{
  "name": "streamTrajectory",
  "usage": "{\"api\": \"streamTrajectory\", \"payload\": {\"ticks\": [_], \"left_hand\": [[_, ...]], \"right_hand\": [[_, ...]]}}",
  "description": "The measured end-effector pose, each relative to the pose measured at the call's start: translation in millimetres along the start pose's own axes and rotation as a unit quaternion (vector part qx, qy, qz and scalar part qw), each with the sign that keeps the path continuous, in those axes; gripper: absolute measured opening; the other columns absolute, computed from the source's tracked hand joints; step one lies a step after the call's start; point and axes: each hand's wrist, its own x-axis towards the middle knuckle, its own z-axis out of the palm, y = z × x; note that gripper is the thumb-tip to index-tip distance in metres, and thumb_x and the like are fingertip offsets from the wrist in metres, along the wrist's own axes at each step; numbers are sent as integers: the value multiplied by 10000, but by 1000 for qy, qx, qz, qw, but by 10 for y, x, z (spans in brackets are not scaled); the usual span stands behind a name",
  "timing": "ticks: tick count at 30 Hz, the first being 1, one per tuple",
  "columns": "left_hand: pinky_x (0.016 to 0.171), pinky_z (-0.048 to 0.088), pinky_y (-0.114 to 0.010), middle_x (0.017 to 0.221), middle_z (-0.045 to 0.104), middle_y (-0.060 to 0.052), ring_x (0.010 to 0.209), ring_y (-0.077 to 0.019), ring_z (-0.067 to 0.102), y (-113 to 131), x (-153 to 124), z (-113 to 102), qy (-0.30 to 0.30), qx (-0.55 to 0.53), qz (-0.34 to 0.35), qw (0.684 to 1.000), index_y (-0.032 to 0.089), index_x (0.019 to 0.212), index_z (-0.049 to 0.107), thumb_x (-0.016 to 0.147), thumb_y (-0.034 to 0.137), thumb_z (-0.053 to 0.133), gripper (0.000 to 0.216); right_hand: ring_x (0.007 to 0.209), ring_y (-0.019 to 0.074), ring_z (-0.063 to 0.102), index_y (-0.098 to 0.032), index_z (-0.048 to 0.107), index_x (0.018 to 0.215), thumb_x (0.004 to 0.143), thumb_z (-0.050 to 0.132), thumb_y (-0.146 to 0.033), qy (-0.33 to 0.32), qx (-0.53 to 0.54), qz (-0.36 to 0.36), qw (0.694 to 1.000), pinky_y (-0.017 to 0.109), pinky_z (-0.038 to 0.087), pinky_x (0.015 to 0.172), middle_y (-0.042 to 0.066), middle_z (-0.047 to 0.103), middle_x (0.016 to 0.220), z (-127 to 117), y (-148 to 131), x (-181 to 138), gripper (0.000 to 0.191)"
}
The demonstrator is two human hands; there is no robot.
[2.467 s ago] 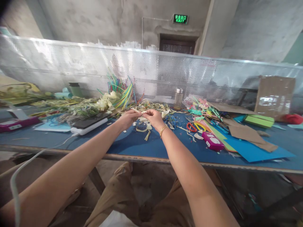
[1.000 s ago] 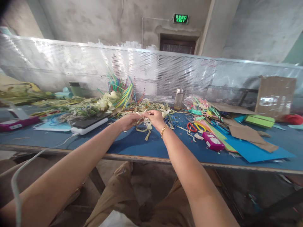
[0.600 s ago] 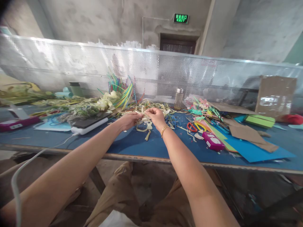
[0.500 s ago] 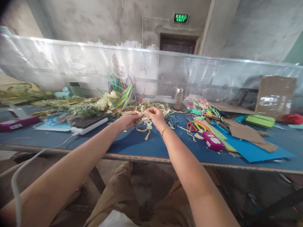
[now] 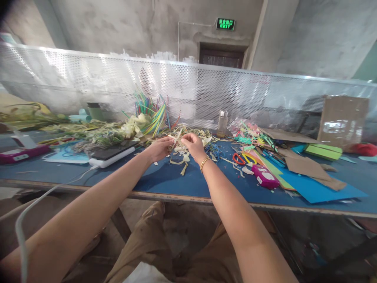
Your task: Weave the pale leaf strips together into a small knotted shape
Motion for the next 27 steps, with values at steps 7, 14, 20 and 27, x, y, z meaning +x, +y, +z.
{"api": "streamTrajectory", "payload": {"ticks": [7, 14, 20, 27], "left_hand": [[480, 351, -210, 658, 587, -2, 552, -85, 507, -33, 25, 8, 34, 51, 5, 998, 174, 700, 614, 586, 340, 791, 267], [499, 335, -226, 630, 583, 15, 510, -74, 463, -55, 32, 36, 54, 130, 75, 987, 164, 718, 608, 525, 331, 814, 328], [593, 382, -240, 672, 595, 12, 600, -98, 502, -39, 58, 6, 94, 185, 164, 964, 158, 740, 615, 511, 279, 791, 313], [633, 403, -250, 670, 608, 8, 621, -109, 532, -19, 47, 20, 116, 152, 169, 967, 159, 721, 603, 515, 248, 778, 284]], "right_hand": [[696, 150, 615, -203, 545, 789, 665, 670, -322, -7, -144, -32, 989, 298, 499, 683, 18, 643, 742, 39, 75, -24, 213], [707, 147, 637, -204, 622, 754, 751, 580, -267, -24, -218, -50, 974, 287, 500, 706, 16, 680, 752, 19, 77, -38, 76], [739, 155, 634, -209, 603, 812, 742, 620, -348, -15, -223, -49, 973, 295, 490, 713, 25, 674, 795, 22, 80, -34, 157], [685, 143, 608, -228, 484, 862, 663, 668, -235, 1, -239, -61, 969, 306, 464, 729, -8, 639, 789, 24, 66, -55, 271]]}}
